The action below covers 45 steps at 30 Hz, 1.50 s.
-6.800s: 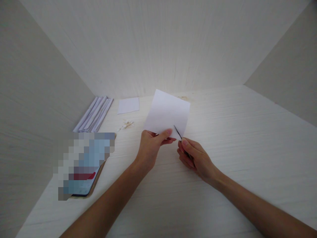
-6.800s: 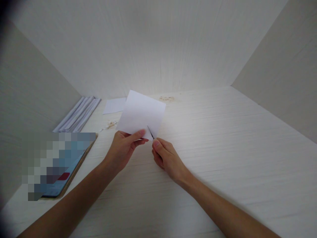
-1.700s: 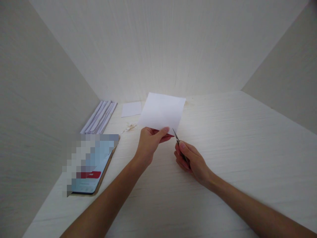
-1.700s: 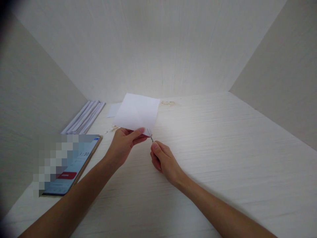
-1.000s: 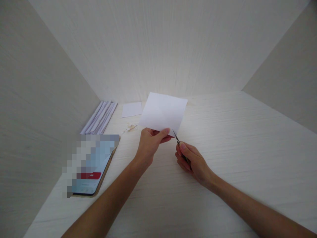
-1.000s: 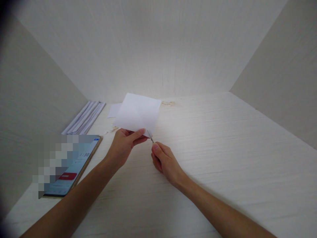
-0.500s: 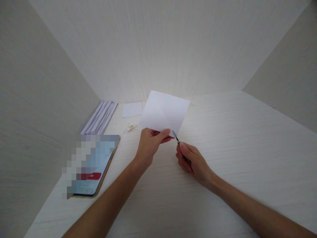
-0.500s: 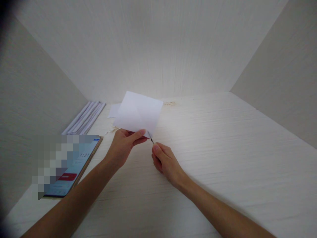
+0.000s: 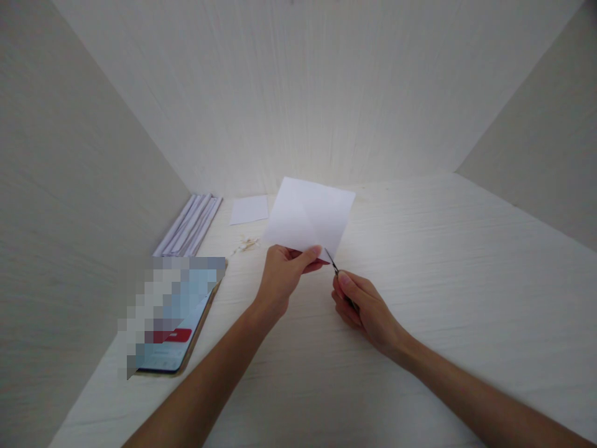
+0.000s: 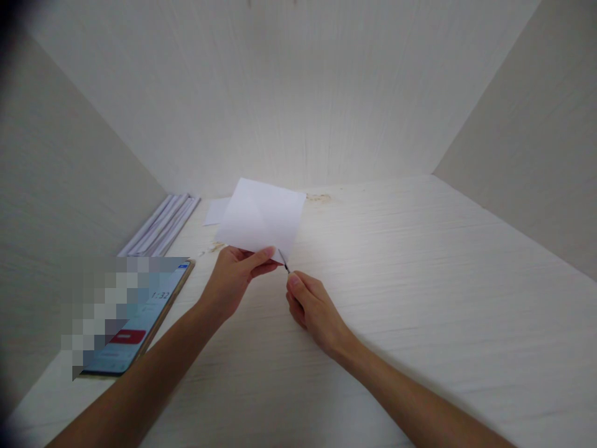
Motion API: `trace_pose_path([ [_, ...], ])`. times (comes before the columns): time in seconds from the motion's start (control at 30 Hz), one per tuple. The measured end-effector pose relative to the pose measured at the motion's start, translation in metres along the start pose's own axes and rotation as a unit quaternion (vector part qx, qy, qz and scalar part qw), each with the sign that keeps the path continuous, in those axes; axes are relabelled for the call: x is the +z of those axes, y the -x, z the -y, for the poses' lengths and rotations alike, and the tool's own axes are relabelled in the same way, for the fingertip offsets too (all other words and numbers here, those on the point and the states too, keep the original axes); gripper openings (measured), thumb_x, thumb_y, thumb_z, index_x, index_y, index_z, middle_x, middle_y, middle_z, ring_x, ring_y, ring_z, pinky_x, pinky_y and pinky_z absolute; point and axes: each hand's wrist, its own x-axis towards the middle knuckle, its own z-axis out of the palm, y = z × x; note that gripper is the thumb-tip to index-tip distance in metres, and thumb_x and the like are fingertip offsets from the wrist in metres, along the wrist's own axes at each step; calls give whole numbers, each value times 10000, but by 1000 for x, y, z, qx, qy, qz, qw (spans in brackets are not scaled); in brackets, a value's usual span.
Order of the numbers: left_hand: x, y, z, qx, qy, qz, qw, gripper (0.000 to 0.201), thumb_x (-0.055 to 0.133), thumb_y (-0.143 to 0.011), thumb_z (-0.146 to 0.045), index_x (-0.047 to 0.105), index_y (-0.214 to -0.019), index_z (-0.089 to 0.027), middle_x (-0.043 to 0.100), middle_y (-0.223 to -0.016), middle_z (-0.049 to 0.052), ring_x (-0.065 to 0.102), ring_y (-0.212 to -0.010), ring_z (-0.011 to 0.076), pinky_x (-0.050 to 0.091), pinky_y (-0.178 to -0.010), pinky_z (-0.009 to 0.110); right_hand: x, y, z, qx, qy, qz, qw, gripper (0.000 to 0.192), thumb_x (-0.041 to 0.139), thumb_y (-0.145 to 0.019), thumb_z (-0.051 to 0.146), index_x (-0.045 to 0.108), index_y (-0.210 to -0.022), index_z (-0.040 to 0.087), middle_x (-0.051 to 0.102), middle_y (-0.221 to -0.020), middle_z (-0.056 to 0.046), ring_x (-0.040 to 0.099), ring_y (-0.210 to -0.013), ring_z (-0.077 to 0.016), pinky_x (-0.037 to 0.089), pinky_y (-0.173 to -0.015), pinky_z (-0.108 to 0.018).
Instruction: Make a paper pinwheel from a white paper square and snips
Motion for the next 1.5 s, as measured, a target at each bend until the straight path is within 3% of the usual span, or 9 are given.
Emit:
trace_pose_path([
  [0.57, 4, 6, 0, -11, -60, 14, 998, 134, 676, -561, -228, 667, -632, -114, 671, -609, 41, 609, -552, 132, 483, -559, 237, -1, -3, 0, -4, -20, 2, 1000, 379, 438, -782, 477, 355, -557, 183, 276, -348, 107, 178, -290, -22, 121, -282, -162],
  [1.5, 7, 8, 3, -12, -66, 40, 997, 131, 661, -572, -223, 647, -640, -111, 668, -631, 45, 598, -537, 122, 460, -493, 206, -4, -3, 1, -7, -29, -11, 999, 357, 452, -786, 447, 373, -563, 179, 288, -351, 105, 187, -285, -20, 130, -275, -158],
])
